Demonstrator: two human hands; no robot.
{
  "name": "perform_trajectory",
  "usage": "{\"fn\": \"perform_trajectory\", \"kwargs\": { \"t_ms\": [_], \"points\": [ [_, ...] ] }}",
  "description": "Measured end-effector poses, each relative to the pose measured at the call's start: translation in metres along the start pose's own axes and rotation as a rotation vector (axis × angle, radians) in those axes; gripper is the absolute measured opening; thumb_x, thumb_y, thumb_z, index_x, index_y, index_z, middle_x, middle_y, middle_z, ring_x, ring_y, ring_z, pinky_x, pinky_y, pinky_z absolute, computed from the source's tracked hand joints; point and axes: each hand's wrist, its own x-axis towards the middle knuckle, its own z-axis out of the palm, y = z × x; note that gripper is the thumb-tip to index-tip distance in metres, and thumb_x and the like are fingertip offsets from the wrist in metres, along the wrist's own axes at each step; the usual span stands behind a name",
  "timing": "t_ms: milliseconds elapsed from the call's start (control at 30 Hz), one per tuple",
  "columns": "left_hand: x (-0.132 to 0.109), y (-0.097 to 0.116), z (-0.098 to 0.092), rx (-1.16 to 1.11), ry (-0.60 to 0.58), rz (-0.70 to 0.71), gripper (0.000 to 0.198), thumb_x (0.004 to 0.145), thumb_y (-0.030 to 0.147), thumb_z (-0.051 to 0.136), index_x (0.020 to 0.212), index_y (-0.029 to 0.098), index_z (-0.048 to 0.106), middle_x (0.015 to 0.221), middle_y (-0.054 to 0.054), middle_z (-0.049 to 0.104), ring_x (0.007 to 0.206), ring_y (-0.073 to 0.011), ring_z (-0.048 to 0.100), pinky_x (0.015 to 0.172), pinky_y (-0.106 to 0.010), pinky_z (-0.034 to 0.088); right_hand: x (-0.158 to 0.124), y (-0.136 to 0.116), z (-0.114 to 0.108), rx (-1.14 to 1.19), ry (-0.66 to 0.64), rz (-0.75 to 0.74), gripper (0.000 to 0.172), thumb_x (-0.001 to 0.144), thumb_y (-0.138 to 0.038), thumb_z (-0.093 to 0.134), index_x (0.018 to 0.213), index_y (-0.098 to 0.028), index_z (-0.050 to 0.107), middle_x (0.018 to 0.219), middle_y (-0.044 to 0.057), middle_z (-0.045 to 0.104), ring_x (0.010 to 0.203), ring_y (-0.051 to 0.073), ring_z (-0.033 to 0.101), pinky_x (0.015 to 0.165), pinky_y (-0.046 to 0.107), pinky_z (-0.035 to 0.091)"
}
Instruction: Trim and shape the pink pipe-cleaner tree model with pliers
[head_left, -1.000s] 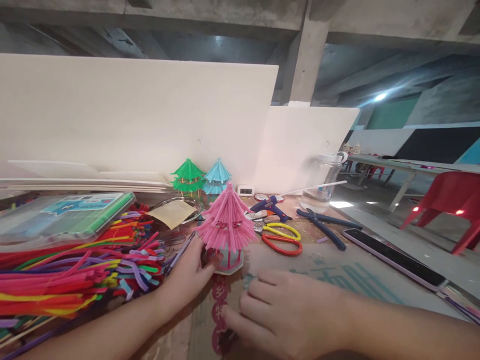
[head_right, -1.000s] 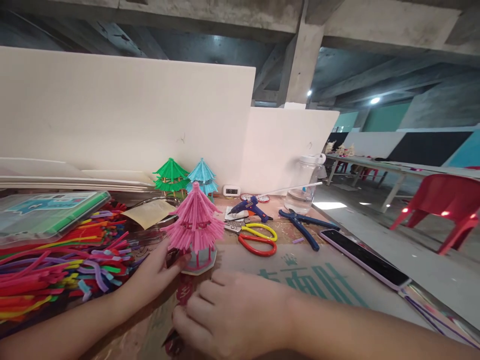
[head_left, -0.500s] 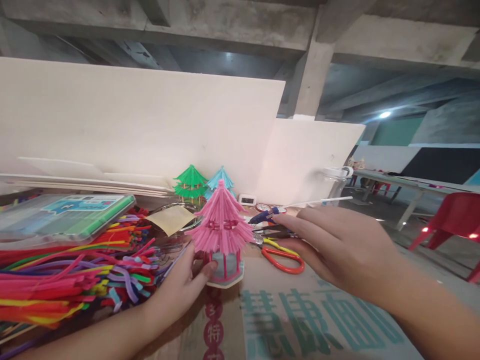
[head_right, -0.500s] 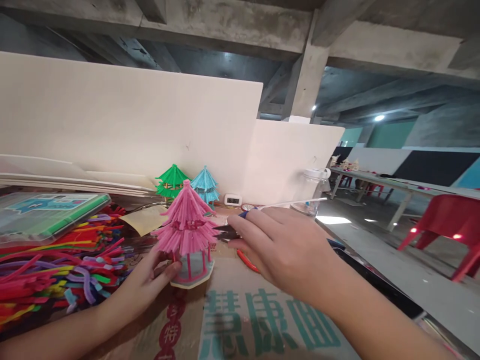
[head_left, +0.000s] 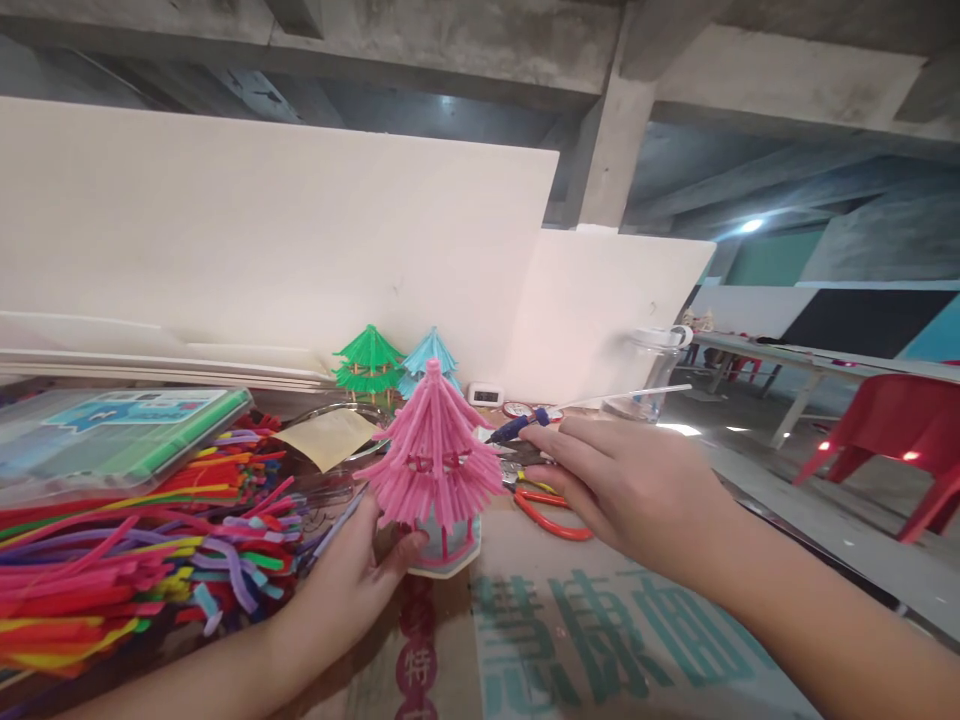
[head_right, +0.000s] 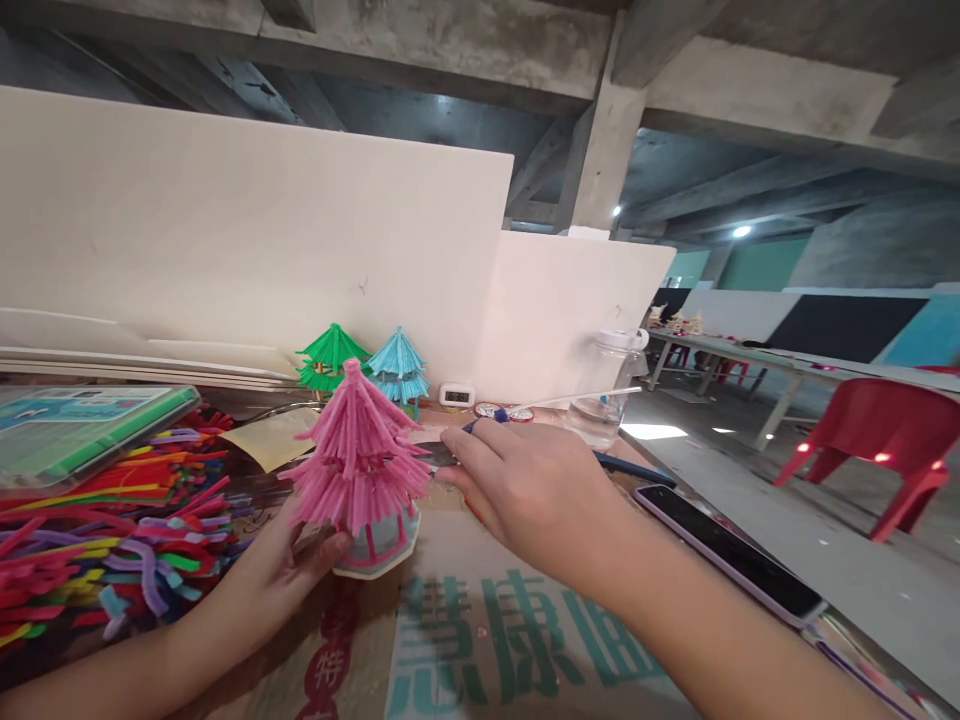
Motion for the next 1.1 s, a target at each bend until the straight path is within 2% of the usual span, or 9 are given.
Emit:
{"fn": "perform_trajectory", "kwargs": {
  "t_ms": [100,200,367,567,700,767,867,933,1100],
  "points": [
    [0.002,0.007,-0.001,0.016,-0.061,0.042,0.036,0.086,0.039,0.053,0.118,0.023,0.057,0.116,-0.009,0.068,0.107,-0.0270,0.063,0.096,-0.040,0.049,0.000,-0.003,-0.003,0.045,-0.019,0.009,0.033,0.100,-0.030,0.041,0.098,-0.012,0.068,0.079,0.010,0.071,0.064,0.019,0.064,0.055,0.029,0.042],
    [0.003,0.007,-0.001,0.034,-0.048,0.061,0.039,0.086,0.038,0.053,0.121,0.021,0.056,0.117,-0.010,0.068,0.107,-0.0292,0.063,0.097,-0.042,0.048,0.001,-0.005,-0.006,0.081,-0.015,0.036,0.033,0.100,-0.030,0.040,0.100,-0.012,0.067,0.079,0.009,0.070,0.063,0.018,0.063,0.055,0.029,0.041],
    [0.002,0.000,0.000,0.053,-0.008,0.041,0.037,0.083,0.040,0.056,0.115,0.020,0.059,0.116,-0.011,0.068,0.107,-0.0299,0.063,0.096,-0.044,0.050,0.001,-0.019,-0.007,0.133,0.031,0.033,0.033,0.101,-0.032,0.039,0.106,-0.012,0.064,0.077,0.007,0.069,0.063,0.017,0.061,0.054,0.028,0.039],
    [0.005,-0.006,0.002,0.005,-0.059,-0.029,0.026,0.079,0.034,0.063,0.101,0.020,0.065,0.108,-0.010,0.071,0.103,-0.0290,0.064,0.092,-0.043,0.052,0.001,-0.036,-0.006,0.194,-0.049,0.061,0.037,0.102,-0.032,0.034,0.101,-0.012,0.065,0.078,0.009,0.070,0.058,0.016,0.061,0.051,0.029,0.037],
    [0.009,-0.010,0.002,-0.074,-0.019,-0.016,0.027,0.080,0.035,0.062,0.102,0.020,0.064,0.112,-0.010,0.067,0.108,-0.0278,0.062,0.095,-0.043,0.050,0.001,-0.029,0.000,0.170,-0.030,0.092,0.036,0.101,-0.033,0.037,0.104,-0.012,0.065,0.079,0.009,0.070,0.063,0.018,0.063,0.052,0.029,0.039],
    [0.010,-0.013,0.002,-0.084,0.015,-0.055,0.029,0.081,0.037,0.059,0.103,0.018,0.062,0.111,-0.010,0.066,0.107,-0.0274,0.062,0.093,-0.043,0.050,0.000,-0.023,0.002,0.136,-0.016,0.108,0.036,0.101,-0.033,0.037,0.104,-0.012,0.066,0.080,0.010,0.071,0.065,0.019,0.065,0.054,0.029,0.041],
    [0.012,-0.019,0.002,-0.085,0.046,-0.132,0.039,0.081,0.039,0.060,0.112,0.017,0.056,0.113,-0.010,0.064,0.107,-0.0267,0.062,0.093,-0.043,0.050,0.001,-0.016,0.002,0.093,-0.011,0.120,0.036,0.100,-0.033,0.038,0.101,-0.013,0.068,0.081,0.011,0.073,0.066,0.020,0.066,0.057,0.030,0.044],
    [0.012,-0.022,0.002,-0.081,0.046,-0.133,0.045,0.080,0.041,0.060,0.118,0.018,0.053,0.118,-0.010,0.064,0.110,-0.0260,0.060,0.096,-0.042,0.048,0.001,-0.013,0.002,0.081,-0.013,0.125,0.036,0.100,-0.033,0.039,0.100,-0.014,0.068,0.081,0.010,0.073,0.067,0.020,0.067,0.056,0.030,0.045],
    [0.013,-0.017,0.000,-0.007,0.045,-0.073,0.033,0.081,0.038,0.058,0.107,0.019,0.063,0.113,-0.009,0.067,0.108,-0.0268,0.060,0.100,-0.044,0.046,0.000,-0.013,0.003,0.074,0.000,0.128,0.035,0.100,-0.034,0.039,0.103,-0.015,0.068,0.082,0.010,0.074,0.068,0.020,0.068,0.057,0.030,0.047]
  ]
}}
